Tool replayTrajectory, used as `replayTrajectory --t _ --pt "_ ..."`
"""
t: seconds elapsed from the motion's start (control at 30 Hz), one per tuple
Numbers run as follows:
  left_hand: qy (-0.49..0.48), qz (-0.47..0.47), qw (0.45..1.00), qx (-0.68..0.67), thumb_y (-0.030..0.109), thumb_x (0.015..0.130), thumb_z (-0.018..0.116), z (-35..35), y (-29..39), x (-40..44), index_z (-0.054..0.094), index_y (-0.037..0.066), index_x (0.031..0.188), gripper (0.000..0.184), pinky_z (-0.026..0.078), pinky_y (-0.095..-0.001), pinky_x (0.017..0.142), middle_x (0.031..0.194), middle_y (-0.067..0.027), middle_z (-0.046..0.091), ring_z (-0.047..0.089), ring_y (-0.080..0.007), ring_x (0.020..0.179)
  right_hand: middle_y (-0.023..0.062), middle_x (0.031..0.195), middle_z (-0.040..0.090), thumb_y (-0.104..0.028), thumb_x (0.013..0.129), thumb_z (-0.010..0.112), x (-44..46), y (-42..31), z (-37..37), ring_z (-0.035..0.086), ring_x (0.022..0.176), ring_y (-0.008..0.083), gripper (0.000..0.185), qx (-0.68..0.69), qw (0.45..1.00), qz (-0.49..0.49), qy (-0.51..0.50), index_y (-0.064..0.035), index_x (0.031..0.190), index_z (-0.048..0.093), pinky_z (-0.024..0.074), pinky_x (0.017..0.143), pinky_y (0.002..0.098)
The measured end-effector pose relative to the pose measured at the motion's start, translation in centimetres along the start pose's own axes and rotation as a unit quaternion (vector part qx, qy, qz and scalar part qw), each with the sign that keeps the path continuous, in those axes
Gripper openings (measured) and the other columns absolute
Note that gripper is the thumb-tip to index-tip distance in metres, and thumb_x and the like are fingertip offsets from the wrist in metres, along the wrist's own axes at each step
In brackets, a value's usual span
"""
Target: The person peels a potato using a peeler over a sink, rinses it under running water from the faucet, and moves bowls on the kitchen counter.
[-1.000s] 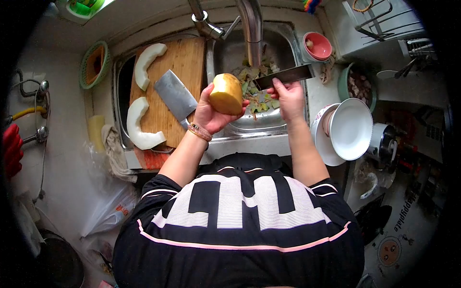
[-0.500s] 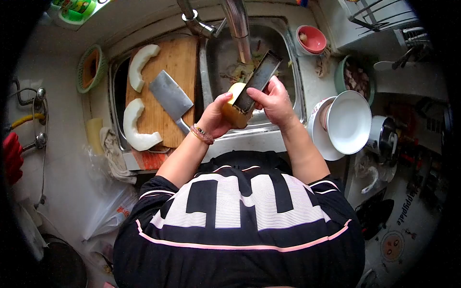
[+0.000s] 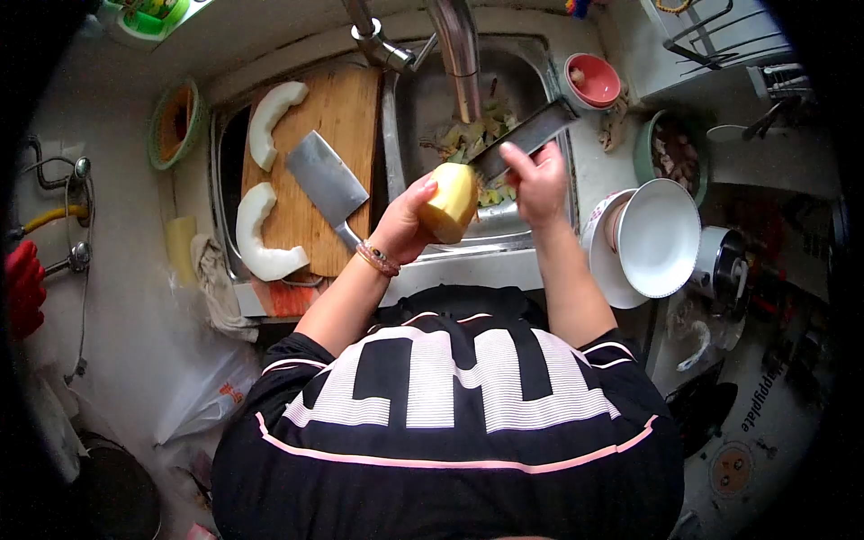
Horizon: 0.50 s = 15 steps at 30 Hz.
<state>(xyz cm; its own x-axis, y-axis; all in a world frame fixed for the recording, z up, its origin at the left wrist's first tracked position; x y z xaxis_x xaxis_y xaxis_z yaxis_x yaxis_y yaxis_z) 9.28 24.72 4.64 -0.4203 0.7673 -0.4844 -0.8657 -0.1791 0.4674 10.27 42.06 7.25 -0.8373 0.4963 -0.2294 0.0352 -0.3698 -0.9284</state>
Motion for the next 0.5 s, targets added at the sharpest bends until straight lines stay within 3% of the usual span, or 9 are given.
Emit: replayTrajectory --t 0.07,0.13,0.2,0.27,0.3,0.33,0.5 --pt "0.022 0.011 1.0 0.003 0.045 0.084 0.057 -1.2 -0.5 0.5 0.04 0.012 0.132 0.06 0.048 -0.0401 0.085 0.117 -0.0076 0.054 0.057 -0.0217 0.103 0.0031 0.088 0.063 -0.007 0.081 0.067 -1.8 -0.3 2.8 0.057 0.068 0.0096 0.024 0.021 0.995 0.046 -0.084 -0.0035 0.1 0.052 0.0464 0.057 0.0225" --pt "0.018 0.054 0.998 0.02 0.043 0.085 0.056 -0.8 0.0 0.9 0.045 0.009 0.127 0.055 0.047 -0.0373 0.088 0.114 -0.0092 0.057 0.058 -0.0224 0.102 0.0069 0.095 0.061 -0.005 0.081 0.067 -3.0 0.3 4.7 0.058 0.072 0.0124 0.031 0.051 0.991 0.016 -0.124 -0.0026 0.105 0.048 0.047 0.059 0.0241" --pt "-0.013 0.06 0.998 0.035 0.043 0.084 0.056 -0.2 0.3 0.7 0.045 0.008 0.127 0.056 0.047 -0.0368 0.088 0.114 -0.0094 0.057 0.058 -0.0222 0.102 0.0062 0.091 0.059 -0.004 0.081 0.066 -2.0 2.3 2.9 0.056 0.067 0.0118 0.028 -0.007 0.993 0.071 -0.092 -0.0032 0.102 0.047 0.0459 0.054 0.0244" --pt "-0.035 0.035 0.998 0.024 0.046 0.081 0.059 0.7 0.1 -0.3 0.043 0.007 0.129 0.064 0.047 -0.0396 0.088 0.118 -0.0115 0.055 0.057 -0.0247 0.105 0.0035 0.082 0.056 -0.004 0.082 0.064 0.8 2.4 -1.5 0.051 0.058 0.0097 0.024 -0.012 0.995 -0.028 0.098 -0.0046 0.098 0.046 0.0428 0.048 0.0232" --pt "-0.039 0.014 0.999 -0.012 0.048 0.08 0.059 0.5 -0.4 -0.5 0.042 0.007 0.13 0.067 0.047 -0.0399 0.088 0.12 -0.012 0.054 0.056 -0.0253 0.105 0.0025 0.08 0.055 -0.002 0.083 0.062 0.8 0.5 -1.7 0.048 0.054 0.0077 0.021 0.061 0.989 -0.03 0.129 -0.0056 0.096 0.046 0.0398 0.044 0.0217" --pt "-0.041 -0.01 0.998 -0.05 0.049 0.079 0.06 0.0 -1.2 -0.5 0.042 0.007 0.131 0.069 0.047 -0.0402 0.088 0.122 -0.0124 0.053 0.056 -0.0259 0.106 -0.0013 0.073 0.053 0.0 0.084 0.059 0.9 0.7 -2.2 0.044 0.051 0.006 0.017 0.113 0.984 0.011 0.134 -0.0106 0.094 0.049 0.035 0.044 0.019" --pt "-0.124 -0.05 0.974 -0.181 0.055 0.079 0.057 0.6 -1.4 -0.8 0.04 0.014 0.135 0.072 0.041 -0.0555 0.092 0.13 -0.0113 0.048 0.05 -0.0282 0.116 -0.0006 0.066 0.051 -0.007 0.086 0.058 -1.5 2.8 0.0 0.044 0.051 0.0103 0.012 0.249 0.952 0.172 0.036 -0.0132 0.078 0.051 0.0331 0.044 0.0242"
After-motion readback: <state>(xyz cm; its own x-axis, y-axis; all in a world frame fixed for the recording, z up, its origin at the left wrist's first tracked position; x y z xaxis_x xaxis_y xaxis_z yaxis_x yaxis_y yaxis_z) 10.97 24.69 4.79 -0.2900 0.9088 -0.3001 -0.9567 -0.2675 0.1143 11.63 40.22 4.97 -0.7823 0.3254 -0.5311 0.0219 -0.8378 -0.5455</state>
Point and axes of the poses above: each hand's wrist, its own x-axis towards the middle knuckle, its own z-axis out of the palm, y = z × x, the point moved 8 cm from there along x, towards the middle knuckle
